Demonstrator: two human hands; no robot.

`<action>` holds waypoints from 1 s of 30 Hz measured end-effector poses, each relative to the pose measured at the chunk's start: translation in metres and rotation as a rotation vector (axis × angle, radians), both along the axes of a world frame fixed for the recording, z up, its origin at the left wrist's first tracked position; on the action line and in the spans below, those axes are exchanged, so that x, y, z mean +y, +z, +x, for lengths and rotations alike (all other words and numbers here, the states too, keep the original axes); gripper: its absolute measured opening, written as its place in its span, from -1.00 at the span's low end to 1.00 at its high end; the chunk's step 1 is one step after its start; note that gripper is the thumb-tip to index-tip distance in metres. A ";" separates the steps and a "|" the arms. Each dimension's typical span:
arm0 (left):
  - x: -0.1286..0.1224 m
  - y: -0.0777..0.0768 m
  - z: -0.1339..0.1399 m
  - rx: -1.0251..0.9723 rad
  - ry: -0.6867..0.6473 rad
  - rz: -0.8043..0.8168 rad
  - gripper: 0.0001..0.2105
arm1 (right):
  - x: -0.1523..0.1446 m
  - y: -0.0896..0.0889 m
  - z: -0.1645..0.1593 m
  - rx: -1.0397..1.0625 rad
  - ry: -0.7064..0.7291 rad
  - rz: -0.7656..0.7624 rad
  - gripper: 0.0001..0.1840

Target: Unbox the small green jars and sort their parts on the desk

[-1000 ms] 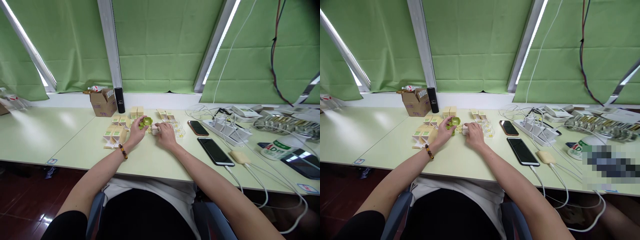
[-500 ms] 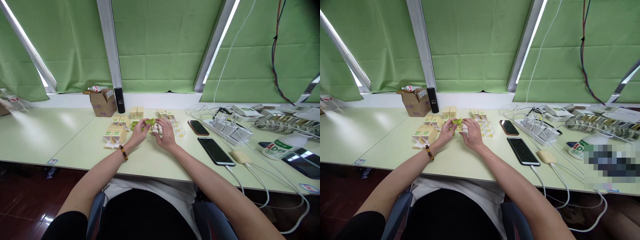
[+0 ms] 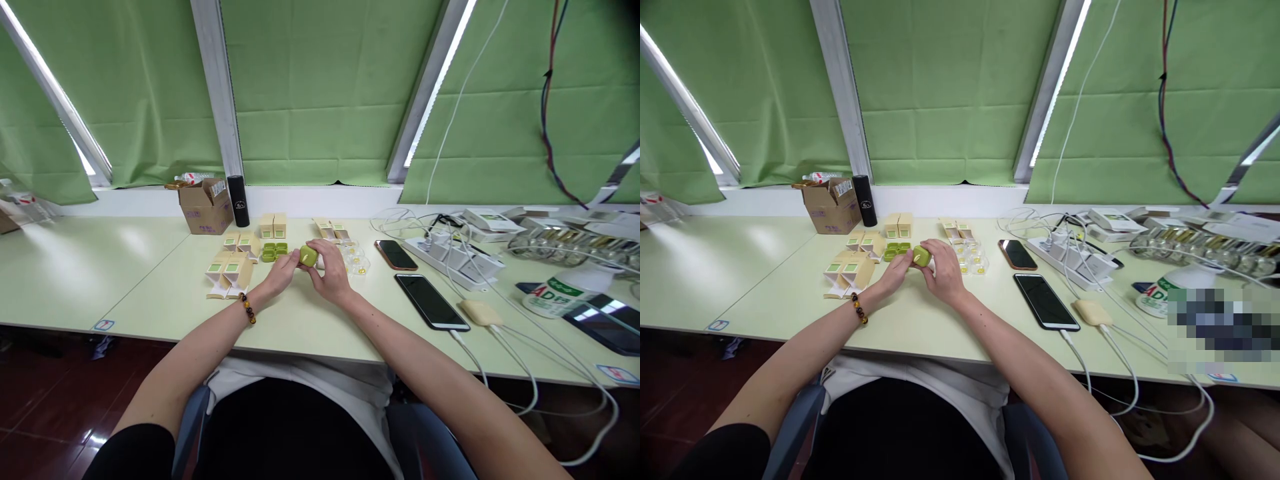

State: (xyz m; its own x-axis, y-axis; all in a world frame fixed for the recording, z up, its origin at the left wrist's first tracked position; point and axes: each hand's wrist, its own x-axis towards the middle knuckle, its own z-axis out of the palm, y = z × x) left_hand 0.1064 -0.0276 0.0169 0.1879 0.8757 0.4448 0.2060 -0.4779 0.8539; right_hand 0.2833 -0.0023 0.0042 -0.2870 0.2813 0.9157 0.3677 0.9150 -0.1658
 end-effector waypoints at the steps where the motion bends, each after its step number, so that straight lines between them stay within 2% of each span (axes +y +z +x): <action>1: 0.001 -0.001 -0.001 0.033 0.057 0.041 -0.33 | 0.000 0.000 0.001 -0.002 -0.004 -0.005 -0.53; 4: 0.000 0.001 -0.004 0.093 0.259 0.202 -0.60 | 0.000 -0.001 0.002 -0.039 -0.038 -0.068 -0.52; 6: -0.004 0.004 -0.006 0.091 0.328 0.289 -0.79 | 0.000 -0.002 0.002 -0.053 -0.058 -0.108 -0.52; 10: -0.013 0.010 -0.006 0.139 0.335 0.413 -0.71 | 0.002 -0.002 0.002 -0.019 -0.064 -0.139 -0.57; 13: -0.014 0.011 -0.005 0.194 0.350 0.475 -0.76 | 0.005 -0.002 0.003 -0.025 -0.055 -0.164 -0.59; 18: -0.008 0.008 -0.005 0.210 0.373 0.447 -0.88 | 0.006 -0.002 0.003 -0.052 -0.033 -0.186 -0.58; 24: -0.004 0.005 -0.006 0.130 0.357 0.458 -0.93 | 0.003 -0.004 0.003 -0.055 0.007 -0.176 -0.58; 30: 0.000 0.002 -0.007 0.048 0.338 0.372 -0.94 | 0.003 -0.006 0.004 -0.063 0.036 -0.120 -0.56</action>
State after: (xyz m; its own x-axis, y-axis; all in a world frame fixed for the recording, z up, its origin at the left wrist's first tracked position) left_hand 0.0992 -0.0273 0.0186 -0.0508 0.6748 0.7363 0.4363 -0.6482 0.6241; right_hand 0.2871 0.0008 -0.0018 -0.3549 0.3760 0.8560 0.3481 0.9029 -0.2523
